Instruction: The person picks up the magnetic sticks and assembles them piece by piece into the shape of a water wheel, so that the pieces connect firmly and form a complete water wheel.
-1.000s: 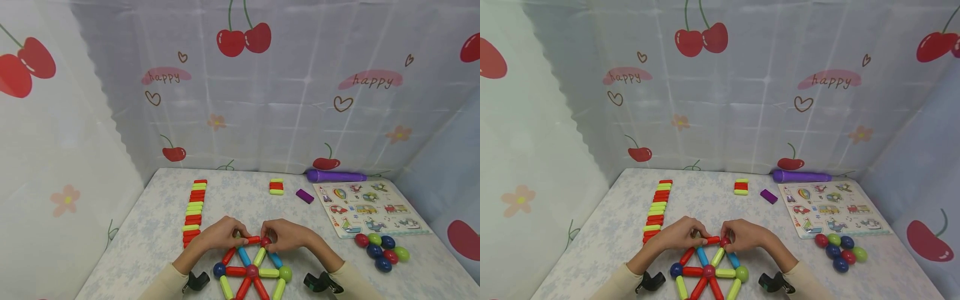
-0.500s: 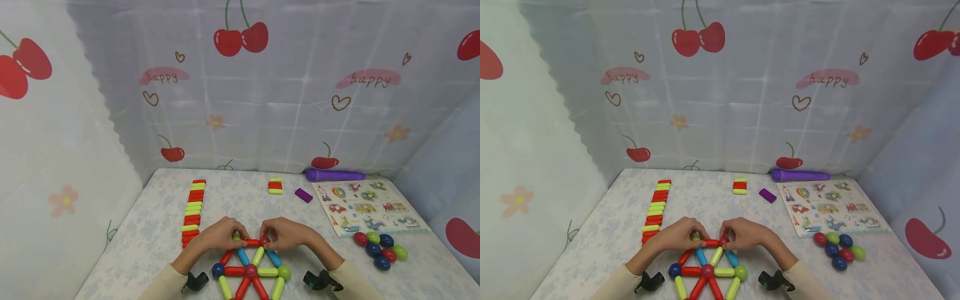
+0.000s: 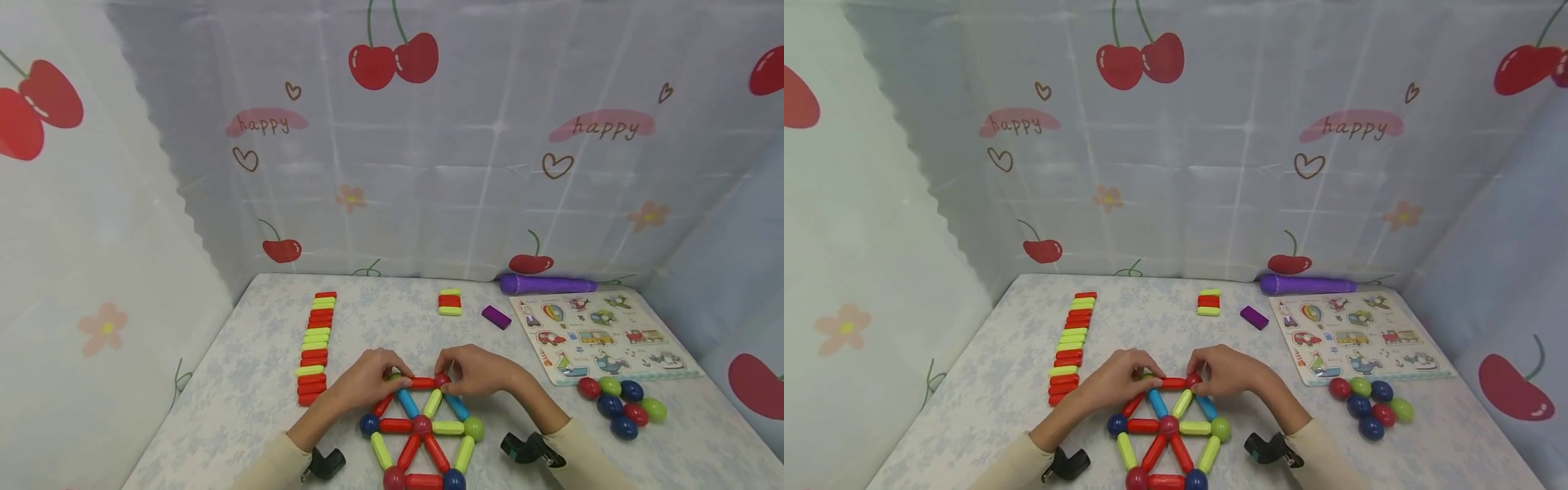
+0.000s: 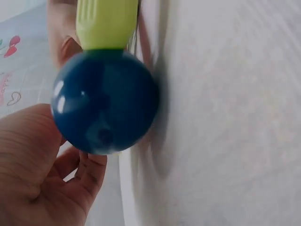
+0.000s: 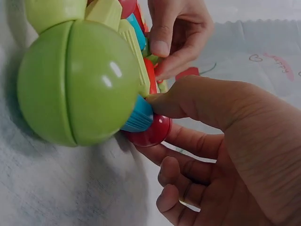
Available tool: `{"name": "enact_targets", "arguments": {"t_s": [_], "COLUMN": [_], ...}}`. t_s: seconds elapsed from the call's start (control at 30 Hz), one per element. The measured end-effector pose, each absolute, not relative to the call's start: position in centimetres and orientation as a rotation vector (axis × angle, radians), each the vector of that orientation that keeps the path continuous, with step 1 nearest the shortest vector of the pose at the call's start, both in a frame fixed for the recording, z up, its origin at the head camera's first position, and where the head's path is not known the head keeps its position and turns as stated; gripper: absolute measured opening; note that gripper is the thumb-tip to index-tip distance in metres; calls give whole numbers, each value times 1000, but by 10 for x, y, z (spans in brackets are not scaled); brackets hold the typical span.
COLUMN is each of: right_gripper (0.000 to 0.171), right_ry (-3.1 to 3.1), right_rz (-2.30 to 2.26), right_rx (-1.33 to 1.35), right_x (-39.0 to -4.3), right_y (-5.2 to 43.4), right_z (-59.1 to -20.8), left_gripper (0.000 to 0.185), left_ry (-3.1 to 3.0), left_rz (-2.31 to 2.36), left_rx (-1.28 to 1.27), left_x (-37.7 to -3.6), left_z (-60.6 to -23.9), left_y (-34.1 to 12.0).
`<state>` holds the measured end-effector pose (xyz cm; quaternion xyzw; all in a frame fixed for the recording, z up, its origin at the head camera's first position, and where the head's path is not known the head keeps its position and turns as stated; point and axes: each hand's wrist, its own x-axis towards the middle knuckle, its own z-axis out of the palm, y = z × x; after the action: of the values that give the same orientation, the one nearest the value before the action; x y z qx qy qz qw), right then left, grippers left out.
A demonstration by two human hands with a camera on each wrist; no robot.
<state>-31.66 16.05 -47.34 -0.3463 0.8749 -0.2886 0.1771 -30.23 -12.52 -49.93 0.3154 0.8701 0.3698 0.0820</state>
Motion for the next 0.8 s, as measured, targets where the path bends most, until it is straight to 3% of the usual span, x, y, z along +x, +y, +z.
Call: {"name": "enact_targets", "arguments": {"t_s": [0.13,0.27,0.4,0.6,0.8], "right_gripper": [17,17,17,18,18], "right_ry": [2485,2482,2475,2466,2466], "right_rz": [-806,-806,-814,-816,-818], "right_rx": [-969,-962,-954,-940,-927], "right_x": [-319,-320,-320,-317,-316], "right_y": [164,166,164,163,164], "right_z": [-474,-476,-475,-474,-472], "left_gripper": [13,17,17,20,19], "left_ry": [2617,2703,2824,2880,2961], "left_rz": [1067,962,835,566,474], "left_rx": [952,958,808,553,570], "left_x": [-302,-296,-279,-251,-235], "left_z": [-485,-447,-418,-440,-465], "left_y": [-132,-152,-181,-217,-232]}}
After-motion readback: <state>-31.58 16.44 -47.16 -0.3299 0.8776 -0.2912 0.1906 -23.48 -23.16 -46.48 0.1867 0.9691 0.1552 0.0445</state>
